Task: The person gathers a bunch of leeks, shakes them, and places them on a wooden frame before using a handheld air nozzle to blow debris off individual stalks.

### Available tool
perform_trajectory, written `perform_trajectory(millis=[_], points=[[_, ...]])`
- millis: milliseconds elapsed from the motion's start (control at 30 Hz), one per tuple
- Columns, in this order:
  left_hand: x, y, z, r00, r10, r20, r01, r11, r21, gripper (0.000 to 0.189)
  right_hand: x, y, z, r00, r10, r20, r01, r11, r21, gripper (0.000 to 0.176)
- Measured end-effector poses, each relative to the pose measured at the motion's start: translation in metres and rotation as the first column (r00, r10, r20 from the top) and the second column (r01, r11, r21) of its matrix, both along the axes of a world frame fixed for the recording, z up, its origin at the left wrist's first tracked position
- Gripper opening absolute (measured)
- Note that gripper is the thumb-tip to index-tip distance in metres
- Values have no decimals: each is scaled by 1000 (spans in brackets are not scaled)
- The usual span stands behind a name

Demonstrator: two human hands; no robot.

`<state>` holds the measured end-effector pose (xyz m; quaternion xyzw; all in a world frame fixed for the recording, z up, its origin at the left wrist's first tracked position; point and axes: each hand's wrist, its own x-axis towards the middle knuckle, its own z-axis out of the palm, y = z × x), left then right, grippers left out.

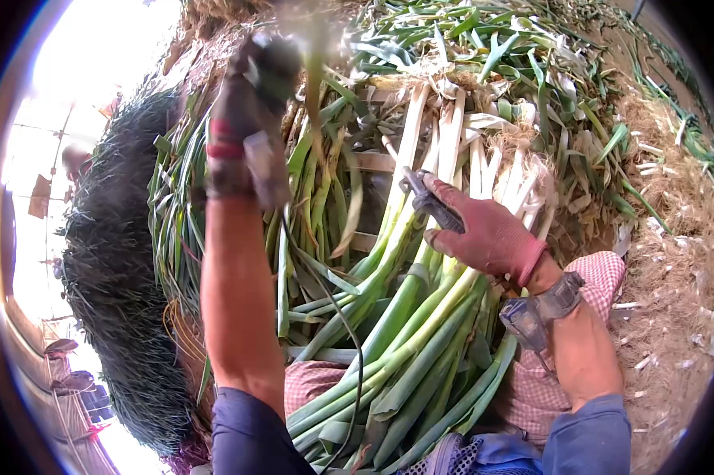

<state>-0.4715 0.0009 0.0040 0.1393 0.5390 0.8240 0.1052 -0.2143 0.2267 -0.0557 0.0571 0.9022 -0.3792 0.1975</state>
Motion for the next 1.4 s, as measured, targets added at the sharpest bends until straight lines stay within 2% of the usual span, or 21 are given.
perform_trajectory(millis=[67,133,167,200,233,267,300,333,367,400,467,500,567,667,733,800,967,1067,1167,1333,1400], points=[[11,15,15,998,67,-4,-67,997,-35,49,3,-3,-11,997,33,-72,-35,999,-23,85],[18,18,24,978,206,-19,-207,973,-107,61,0,-14,-1,990,122,68,-117,990,-73,85],[16,-4,2,979,111,-172,-166,923,-347,72,5,-18,-25,979,178,-95,-185,980,-74,84],[28,-12,-31,994,110,1,-103,938,-331,71,2,-26,-28,980,191,-55,-193,980,-42,84],[35,-26,-63,988,76,134,-17,919,-394,55,-5,-36,-16,989,142,50,-139,989,-53,84],[51,-35,-94,979,137,154,-61,906,-419,35,-13,-44,-3,984,91,155,-83,995,-55,84],[54,-56,-135,993,81,82,-22,831,-556,23,-15,-50,-5,983,93,155,-86,995,-54,84],[77,-61,-141,994,95,50,-32,712,-701,23,-19,-56,-12,983,145,112,-135,986,-92,84],[95,-70,-156,989,127,75,-40,725,-687,26,-22,-61,-23,978,195,67,-186,974,-130,84],[100,-82,-170,996,92,20,-24,455,-890,27,-18,-69,-43,964,259,-57,-262,963,-69,83],[120,-95,-194,872,-27,-489,-460,299,-836,22,-22,-85,-36,968,253,-6,-253,966,-53,84],[127,-97,-189,872,-27,-489,-460,299,-836,22,-25,-89,-29,968,252,-6,-252,966,-52,84],[137,-99,-180,895,-39,-444,-439,91,-894,20,-31,-91,-18,972,184,144,-174,982,-75,85],[141,-101,-169,918,-66,-391,-392,7,-920,18,-17,-100,-25,944,324,60,-321,945,-63,83],[137,-99,-176,913,-68,-403,-405,-13,-914,18,-21,-104,-27,949,314,21,-313,949,-22,82],[135,-96,-179,904,-116,-412,-423,-99,-901,18,-39,-105,-24,981,177,79,-175,984,-37,82],[132,-85,-187,906,-235,-352,-415,-328,-849,27,-85,-97,-40,998,46,53,-45,999,-16,86],[130,-79,-195,859,-275,-432,-510,-381,-771,22,-115,-89,-59,999,-22,-44,23,999,24,88],[125,-73,-203,832,-301,-466,-555,-458,-695,15,-146,-84,-47,998,-60,22,59,997,42,82],[109,-65,-199,833,-386,-397,-552,-517,-654,11,-182,-71,-65,994,-113,10,112,992,66,86],[106,-57,-187,928,-270,-256,-368,-566,-738,15,-173,-68,-56,996,-83,-30,84,994,70,86]])
